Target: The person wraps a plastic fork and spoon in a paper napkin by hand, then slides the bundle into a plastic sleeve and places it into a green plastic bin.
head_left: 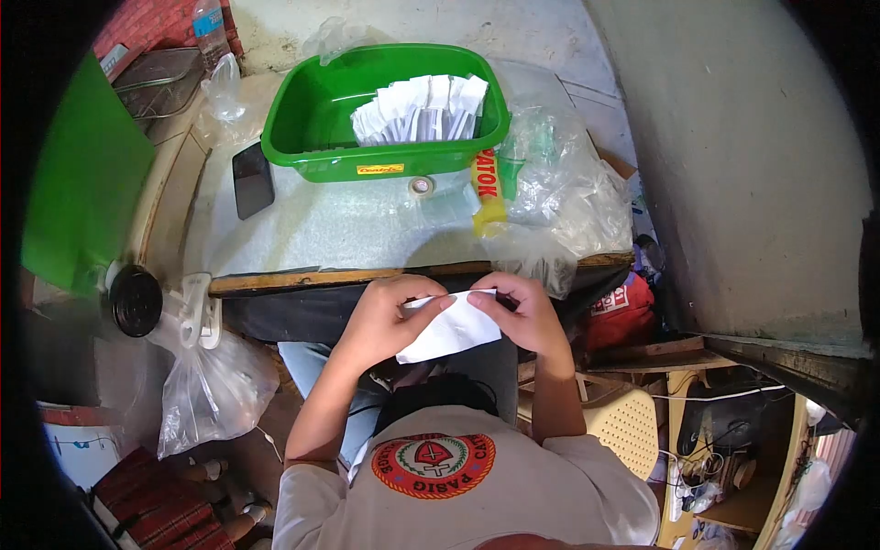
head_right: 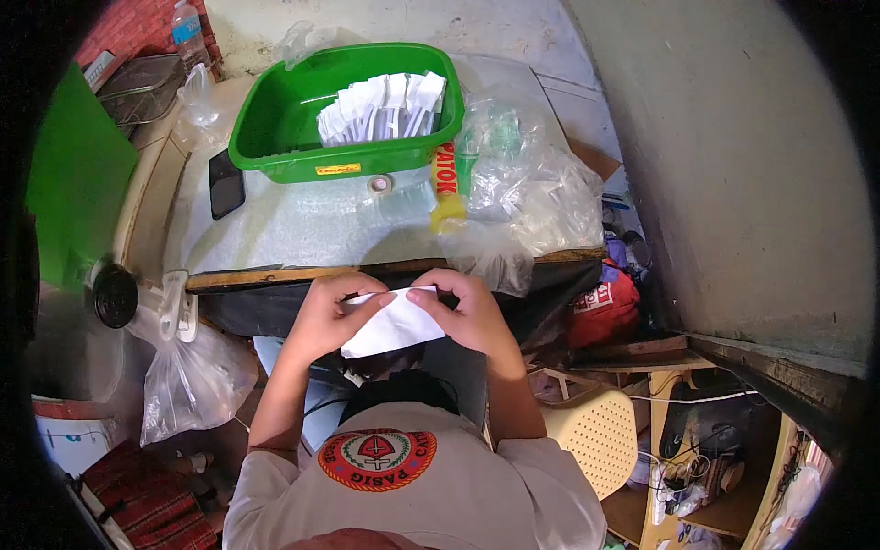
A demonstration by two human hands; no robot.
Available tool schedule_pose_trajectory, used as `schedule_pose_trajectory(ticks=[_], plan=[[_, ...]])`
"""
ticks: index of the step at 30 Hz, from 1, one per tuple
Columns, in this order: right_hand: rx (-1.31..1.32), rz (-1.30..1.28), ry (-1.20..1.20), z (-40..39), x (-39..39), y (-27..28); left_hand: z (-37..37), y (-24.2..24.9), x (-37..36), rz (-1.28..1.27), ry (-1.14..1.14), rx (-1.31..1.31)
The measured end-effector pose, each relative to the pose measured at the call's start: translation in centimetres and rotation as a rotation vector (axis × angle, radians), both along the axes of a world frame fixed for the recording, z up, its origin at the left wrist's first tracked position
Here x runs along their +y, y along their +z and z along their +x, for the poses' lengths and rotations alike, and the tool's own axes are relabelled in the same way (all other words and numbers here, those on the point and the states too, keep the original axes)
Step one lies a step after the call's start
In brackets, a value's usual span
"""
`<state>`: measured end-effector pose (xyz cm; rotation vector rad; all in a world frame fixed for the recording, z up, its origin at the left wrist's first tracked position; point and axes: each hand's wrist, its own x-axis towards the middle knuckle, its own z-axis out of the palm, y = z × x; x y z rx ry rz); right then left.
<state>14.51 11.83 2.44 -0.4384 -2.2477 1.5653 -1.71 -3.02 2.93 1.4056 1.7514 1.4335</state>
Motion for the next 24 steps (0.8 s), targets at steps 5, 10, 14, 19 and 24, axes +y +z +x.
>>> schedule_pose_trajectory(ticks=[5, 10, 14, 19, 24], plan=[[0.015, -0.078, -0.13, 0.0, 0.5, -0.1, -0.8, -0.8, -0.4, 0.015, 0.089, -0.079], [0.046, -0.033, -0.197, -0.2, 0.7, -0.6, -1.2, -3.0, -0.5, 0.034, 0.171, -0.227], [0.001, -0.045, -0.228, -0.4, 1.1, -1.6, -1.4, -4.3, -0.5, 0.035, 0.179, -0.43], [0.035, -0.068, -0.263, -1.4, 1.4, -3.9, -0.5, -5.6, 0.2, 0.087, 0.176, -0.784], [0.078, -0.269, -0.266, -2.1, 1.2, -4.2, 0.6, -6.5, 0.5, 0.165, 0.191, -0.775]])
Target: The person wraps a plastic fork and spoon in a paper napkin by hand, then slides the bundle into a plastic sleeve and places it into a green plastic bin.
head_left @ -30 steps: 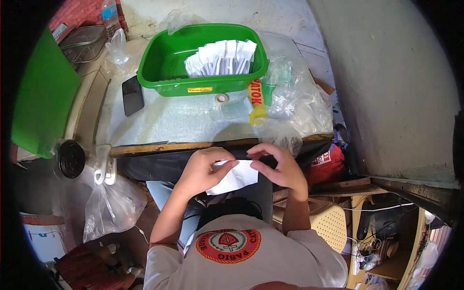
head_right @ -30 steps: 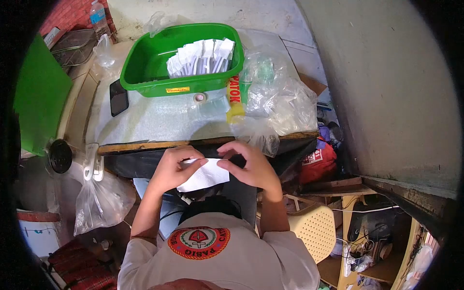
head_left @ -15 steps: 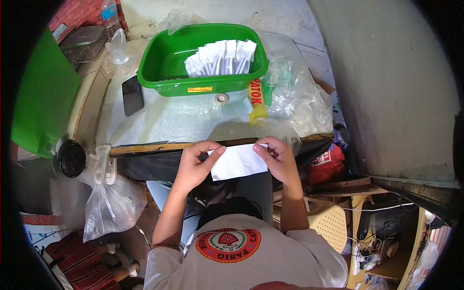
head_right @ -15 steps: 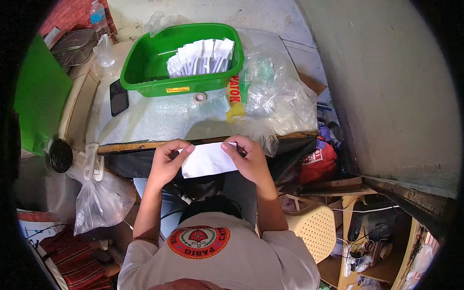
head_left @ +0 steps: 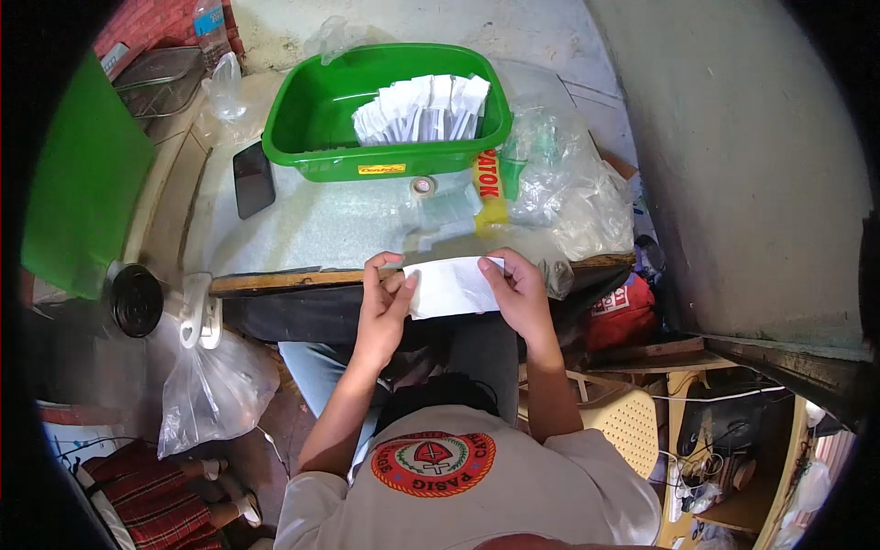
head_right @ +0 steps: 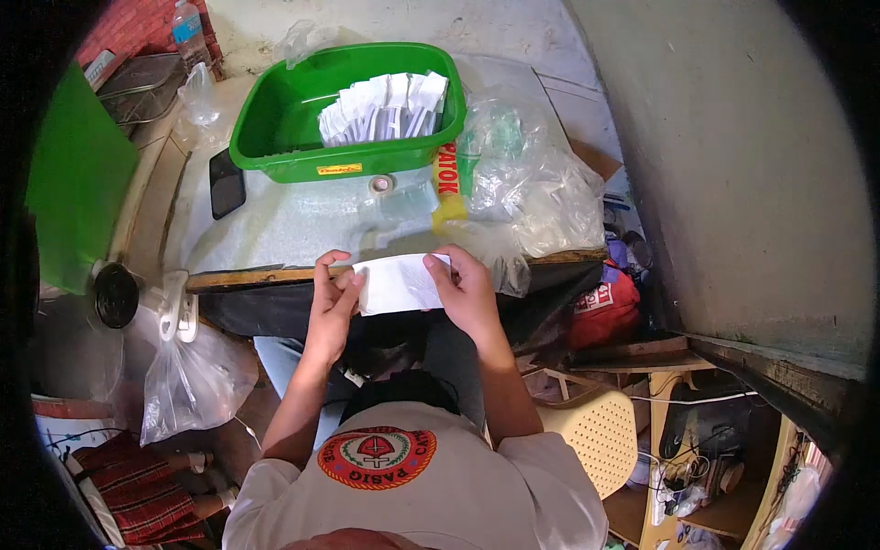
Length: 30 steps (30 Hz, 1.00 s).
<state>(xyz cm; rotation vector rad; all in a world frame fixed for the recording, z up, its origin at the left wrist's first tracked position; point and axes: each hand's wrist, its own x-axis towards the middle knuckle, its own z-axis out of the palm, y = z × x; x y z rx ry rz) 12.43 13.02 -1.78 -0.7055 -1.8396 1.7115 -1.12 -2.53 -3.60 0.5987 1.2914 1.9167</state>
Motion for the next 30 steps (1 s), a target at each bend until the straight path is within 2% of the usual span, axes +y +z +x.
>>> schedule_pose_trajectory(ticks=[2, 3, 7, 9, 13, 16, 18, 22, 28, 30], plan=[[-0.006, -0.017, 0.003, 0.0, 0.1, 0.3, 0.4, -0.3, 0.1, 0.014, 0.037, 0.098], [-0.011, -0.034, 0.007, 0.0, 0.2, 0.3, 0.1, -0.4, -0.3, -0.061, 0.003, 0.138], [-0.044, -0.014, 0.009, -0.1, 0.5, 0.4, -0.3, 0.0, -0.7, -0.089, -0.064, 0.295], [0.013, -0.049, -0.015, -0.2, 0.3, 0.8, -0.5, 0.3, -1.0, -0.22, -0.115, 0.334], [0.108, 0.122, -0.1, -0.2, 1.0, -0.4, -0.2, 0.9, -0.7, -0.079, -0.075, 0.239], [0.165, 0.082, -0.008, 0.2, 1.3, -0.3, -0.5, 1.1, -1.0, -0.081, -0.123, 0.23], [0.084, 0.211, 0.193, 0.7, 2.0, -0.6, -0.8, 1.1, -1.1, -0.11, -0.155, 0.253], [0.017, 0.017, 0.173, 0.7, 2.0, -0.4, -0.8, 0.9, -1.1, -0.072, -0.155, 0.254], [-0.105, 0.101, 0.154, 0.9, 2.0, -0.5, -0.8, 0.7, -1.1, -0.095, -0.137, 0.29], [-0.068, 0.229, 0.088, 1.3, 2.0, -0.5, -0.7, 0.7, -1.1, -0.1, -0.083, 0.32]])
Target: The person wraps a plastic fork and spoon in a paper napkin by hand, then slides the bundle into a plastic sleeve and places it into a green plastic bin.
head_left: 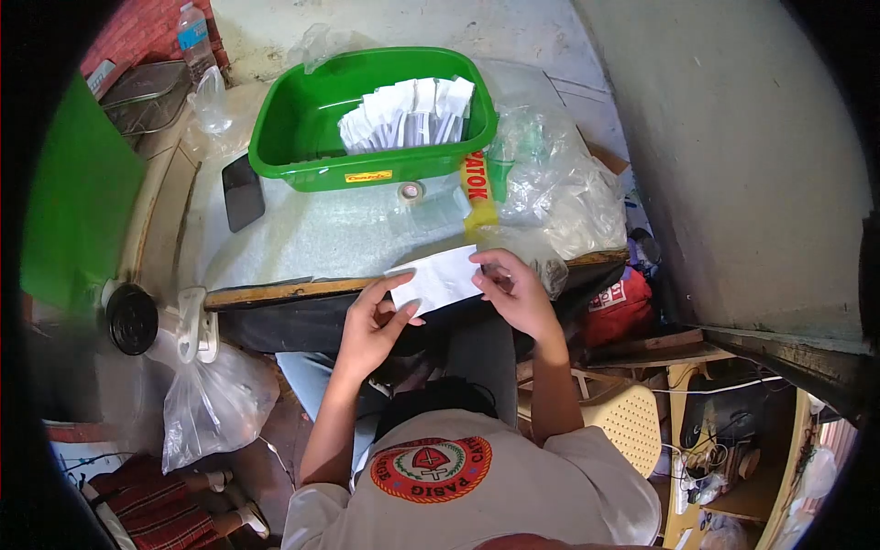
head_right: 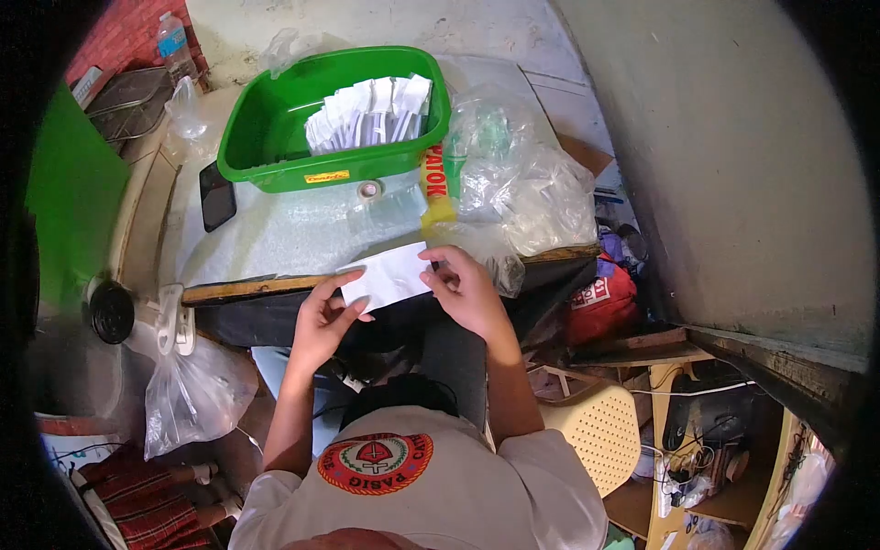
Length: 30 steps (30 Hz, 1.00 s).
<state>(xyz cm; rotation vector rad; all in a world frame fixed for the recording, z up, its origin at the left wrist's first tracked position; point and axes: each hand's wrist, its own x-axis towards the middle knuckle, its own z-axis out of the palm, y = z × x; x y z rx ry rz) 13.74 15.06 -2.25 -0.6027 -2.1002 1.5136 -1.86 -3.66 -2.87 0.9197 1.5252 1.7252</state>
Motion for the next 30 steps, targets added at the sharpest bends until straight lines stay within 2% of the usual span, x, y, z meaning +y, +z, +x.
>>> schedule_pose_trajectory(ticks=[1, 3, 8, 11, 13, 14, 16, 17, 19, 20, 23, 25, 30], plan=[[0.001, 0.003, -0.002, 0.3, 0.0, 1.2, 0.0, 0.2, -0.1, 0.003, -0.002, 0.001], [-0.013, 0.348, -0.156, 1.8, 0.1, 4.5, -0.1, 0.8, -0.5, -0.079, -0.001, 0.096], [0.011, 0.585, -0.602, 4.1, 6.0, 6.8, 0.4, 2.2, -1.1, -0.106, -0.045, 0.233], [-0.045, 0.665, -0.563, 3.9, 9.8, 6.0, 1.2, 3.0, -1.3, -0.108, -0.072, 0.29], [-0.146, 0.691, -0.285, 3.4, 12.2, 3.8, 1.5, 3.1, -1.5, -0.122, -0.085, 0.341], [-0.144, 0.691, -0.288, 3.3, 12.8, 2.9, 1.7, 3.2, -1.6, -0.121, -0.086, 0.344], [-0.459, 0.889, -0.338, 2.6, 13.0, 2.4, 2.0, 3.5, -1.6, -0.123, -0.126, 0.314], [-0.456, 0.889, -0.339, 2.4, 13.2, 2.3, 1.4, 2.8, -1.6, -0.098, -0.168, 0.527], [-0.621, 0.866, -0.351, 1.7, 13.2, 2.7, 2.0, 3.3, -1.6, -0.111, -0.165, 0.44], [-0.62, 0.866, -0.351, 1.5, 13.2, 2.7, 2.2, 3.5, -1.6, -0.123, -0.161, 0.352], [-0.664, 0.936, -0.343, 1.0, 13.3, 3.0, 2.3, 3.3, -1.6, -0.12, -0.157, 0.339], [-0.718, 0.902, -0.243, 0.7, 13.7, 3.1, 2.4, 3.4, -1.6, -0.118, -0.161, 0.331], [-0.69, 0.915, -0.265, -0.6, 14.9, 2.4, 2.5, 3.3, -1.6, -0.091, -0.169, 0.326]])
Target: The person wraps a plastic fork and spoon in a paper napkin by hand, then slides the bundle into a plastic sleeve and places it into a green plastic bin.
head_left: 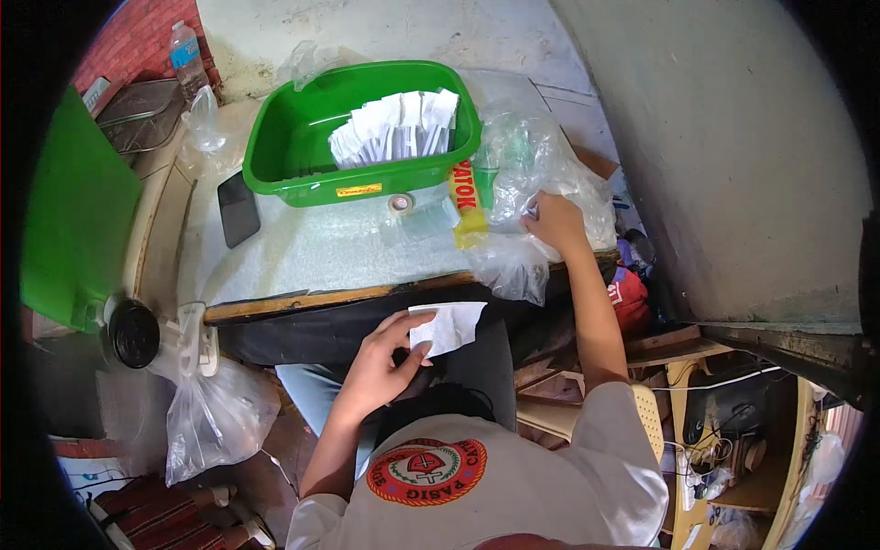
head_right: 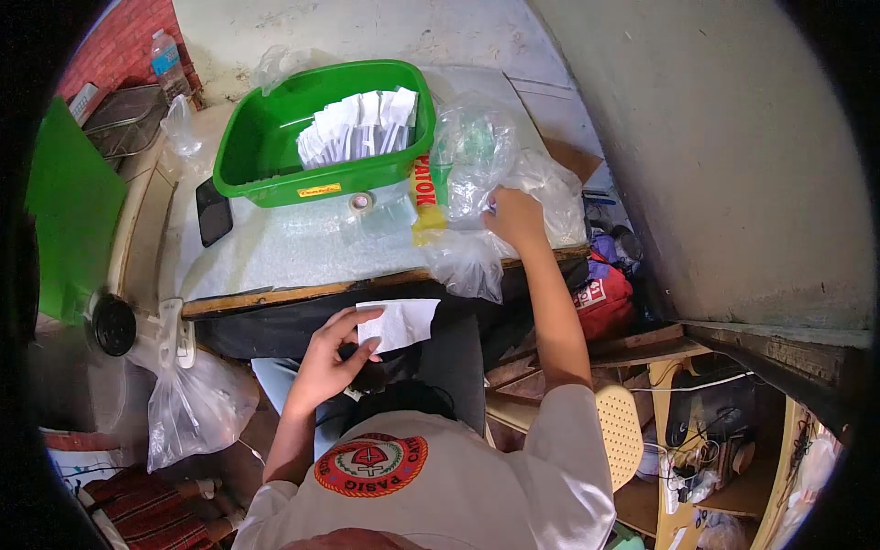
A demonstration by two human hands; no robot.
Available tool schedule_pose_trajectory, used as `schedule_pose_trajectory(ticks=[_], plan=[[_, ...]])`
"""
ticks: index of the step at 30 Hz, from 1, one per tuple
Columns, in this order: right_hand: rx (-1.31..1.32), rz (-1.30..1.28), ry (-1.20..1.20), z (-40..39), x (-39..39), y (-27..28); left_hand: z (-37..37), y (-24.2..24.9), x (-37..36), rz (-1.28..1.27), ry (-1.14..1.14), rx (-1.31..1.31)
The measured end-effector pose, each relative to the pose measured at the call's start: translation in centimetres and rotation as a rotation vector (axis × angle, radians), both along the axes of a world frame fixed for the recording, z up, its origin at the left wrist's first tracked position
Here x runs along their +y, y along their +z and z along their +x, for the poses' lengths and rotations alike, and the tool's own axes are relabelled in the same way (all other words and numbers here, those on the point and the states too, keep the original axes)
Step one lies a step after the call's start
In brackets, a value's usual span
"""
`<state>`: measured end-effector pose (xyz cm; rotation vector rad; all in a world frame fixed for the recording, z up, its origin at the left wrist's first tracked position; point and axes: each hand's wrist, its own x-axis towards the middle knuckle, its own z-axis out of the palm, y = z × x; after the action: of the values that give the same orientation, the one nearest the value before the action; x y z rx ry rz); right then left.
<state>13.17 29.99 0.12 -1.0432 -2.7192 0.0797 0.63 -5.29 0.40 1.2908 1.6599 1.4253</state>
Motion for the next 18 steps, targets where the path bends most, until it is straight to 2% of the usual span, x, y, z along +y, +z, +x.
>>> schedule_pose_trajectory(ticks=[5, 7, 8, 10, 18], plan=[[0.059, 0.047, 0.005, 0.0, -0.4, -0.4, -0.1, 0.1, -0.4, -0.036, -0.002, 0.014], [0.224, -0.076, -0.016, 0.3, -0.5, -0.3, -0.1, 0.0, -0.4, -0.03, 0.0, -0.008], [0.223, -0.076, -0.016, 0.5, -0.4, -0.2, 0.0, 0.0, -0.4, -0.027, 0.002, -0.03], [0.191, -0.239, -0.05, 0.9, -0.8, 0.8, -0.1, -0.3, -0.4, -0.021, 0.007, -0.011], [0.119, -0.219, 0.09, 1.3, -0.3, 0.8, 0.1, -0.6, -0.4, -0.022, -0.006, -0.021]])
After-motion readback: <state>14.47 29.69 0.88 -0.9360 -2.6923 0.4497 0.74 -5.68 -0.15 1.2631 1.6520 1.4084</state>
